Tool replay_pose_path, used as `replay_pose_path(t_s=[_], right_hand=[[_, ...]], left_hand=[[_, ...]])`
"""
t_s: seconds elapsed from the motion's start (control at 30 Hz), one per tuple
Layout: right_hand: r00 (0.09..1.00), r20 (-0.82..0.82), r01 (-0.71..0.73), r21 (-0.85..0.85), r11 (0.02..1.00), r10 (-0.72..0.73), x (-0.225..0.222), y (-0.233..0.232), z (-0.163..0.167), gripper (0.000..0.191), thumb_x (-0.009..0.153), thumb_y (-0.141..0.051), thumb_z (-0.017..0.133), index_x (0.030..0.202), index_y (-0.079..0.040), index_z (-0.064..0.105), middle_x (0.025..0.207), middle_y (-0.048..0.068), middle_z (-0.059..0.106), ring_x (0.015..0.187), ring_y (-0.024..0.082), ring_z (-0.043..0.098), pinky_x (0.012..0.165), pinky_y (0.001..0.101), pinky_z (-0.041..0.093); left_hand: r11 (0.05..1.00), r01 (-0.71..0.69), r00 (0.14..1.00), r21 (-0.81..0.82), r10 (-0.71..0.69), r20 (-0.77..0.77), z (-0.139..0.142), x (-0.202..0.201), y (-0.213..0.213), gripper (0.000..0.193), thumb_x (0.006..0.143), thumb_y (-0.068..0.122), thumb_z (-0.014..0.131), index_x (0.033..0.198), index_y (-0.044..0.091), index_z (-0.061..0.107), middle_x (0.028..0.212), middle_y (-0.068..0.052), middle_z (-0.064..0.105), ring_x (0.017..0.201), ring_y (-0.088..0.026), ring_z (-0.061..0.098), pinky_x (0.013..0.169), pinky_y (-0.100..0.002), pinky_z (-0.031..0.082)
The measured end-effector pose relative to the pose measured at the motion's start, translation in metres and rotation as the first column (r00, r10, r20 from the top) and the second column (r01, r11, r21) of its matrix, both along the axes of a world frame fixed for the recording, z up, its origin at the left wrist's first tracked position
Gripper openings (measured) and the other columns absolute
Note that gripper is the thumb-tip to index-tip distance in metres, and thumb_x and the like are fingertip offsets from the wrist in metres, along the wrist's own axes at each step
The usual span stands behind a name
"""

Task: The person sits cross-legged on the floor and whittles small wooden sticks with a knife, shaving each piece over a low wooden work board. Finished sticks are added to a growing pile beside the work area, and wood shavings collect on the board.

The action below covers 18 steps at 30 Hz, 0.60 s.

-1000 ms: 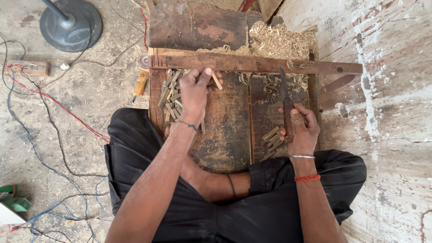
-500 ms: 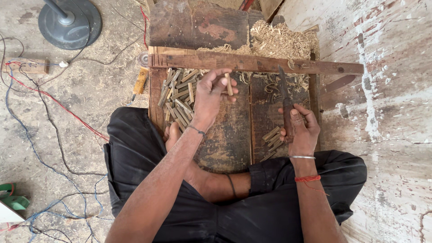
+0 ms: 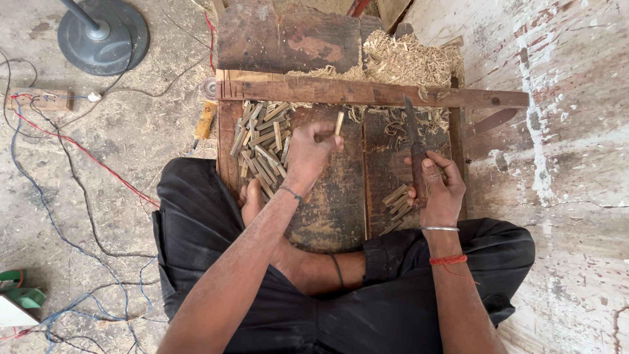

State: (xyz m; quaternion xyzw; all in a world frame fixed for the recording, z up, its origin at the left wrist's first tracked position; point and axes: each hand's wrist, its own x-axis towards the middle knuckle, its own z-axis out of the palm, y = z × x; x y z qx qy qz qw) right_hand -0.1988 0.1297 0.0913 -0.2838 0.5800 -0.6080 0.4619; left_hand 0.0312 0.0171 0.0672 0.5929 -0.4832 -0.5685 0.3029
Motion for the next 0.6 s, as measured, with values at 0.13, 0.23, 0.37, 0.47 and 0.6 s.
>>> replay_pose_path(t_s=[0.13,0.23,0.37,0.47,0.6], right_hand=[[1.000,-0.002,0.004,0.006,1.000,-0.004,0.000,0.000,0.000,0.027,0.102,-0.020,0.066,0.123,-0.005,0.059,0.107,0.017,0.075,0.053,0.015,0.060,0.042,0.0280,0.047],[1.000,0.000,0.010,0.014,1.000,-0.010,0.000,0.000,0.000,0.027,0.102,-0.021,0.066,0.123,-0.006,0.059,0.106,0.017,0.075,0.053,0.015,0.060,0.042,0.0278,0.047],[1.000,-0.005,0.008,0.023,1.000,-0.008,0.001,-0.001,0.001,0.028,0.102,-0.021,0.067,0.124,-0.005,0.060,0.106,0.017,0.075,0.052,0.015,0.059,0.042,0.0277,0.047],[1.000,-0.004,0.000,0.016,1.000,0.000,0.002,-0.002,0.003,0.028,0.101,-0.021,0.067,0.123,-0.005,0.059,0.106,0.017,0.075,0.053,0.014,0.060,0.042,0.0278,0.047],[1.000,-0.004,0.023,0.033,0.999,-0.023,0.003,-0.001,0.005,0.028,0.101,-0.021,0.067,0.123,-0.006,0.060,0.105,0.017,0.075,0.053,0.014,0.060,0.042,0.0274,0.048]], left_hand=[[0.978,0.071,0.969,0.198,-0.021,-0.245,-0.006,-0.006,0.004,0.037,0.090,-0.005,0.065,0.127,-0.005,0.061,0.090,-0.019,0.074,0.066,-0.023,0.076,0.058,-0.029,0.065],[0.984,0.014,0.985,0.176,0.017,-0.172,-0.013,-0.013,-0.002,0.035,0.094,-0.002,0.057,0.129,-0.004,0.059,0.086,-0.018,0.073,0.061,-0.023,0.074,0.051,-0.029,0.061],[0.963,-0.217,0.959,0.157,0.240,-0.148,-0.023,-0.021,-0.021,0.029,0.097,0.000,0.059,0.124,-0.011,0.063,0.088,-0.020,0.074,0.060,-0.020,0.075,0.050,-0.026,0.059],[0.960,-0.205,0.974,0.189,0.219,-0.054,-0.026,-0.037,-0.026,0.029,0.097,0.004,0.058,0.124,-0.005,0.062,0.086,-0.019,0.074,0.057,-0.017,0.074,0.048,-0.026,0.058],[0.991,-0.013,0.998,0.130,0.020,-0.056,-0.029,-0.071,-0.018,0.030,0.099,0.018,0.063,0.122,0.000,0.066,0.083,-0.018,0.073,0.051,-0.017,0.068,0.042,-0.026,0.058]])
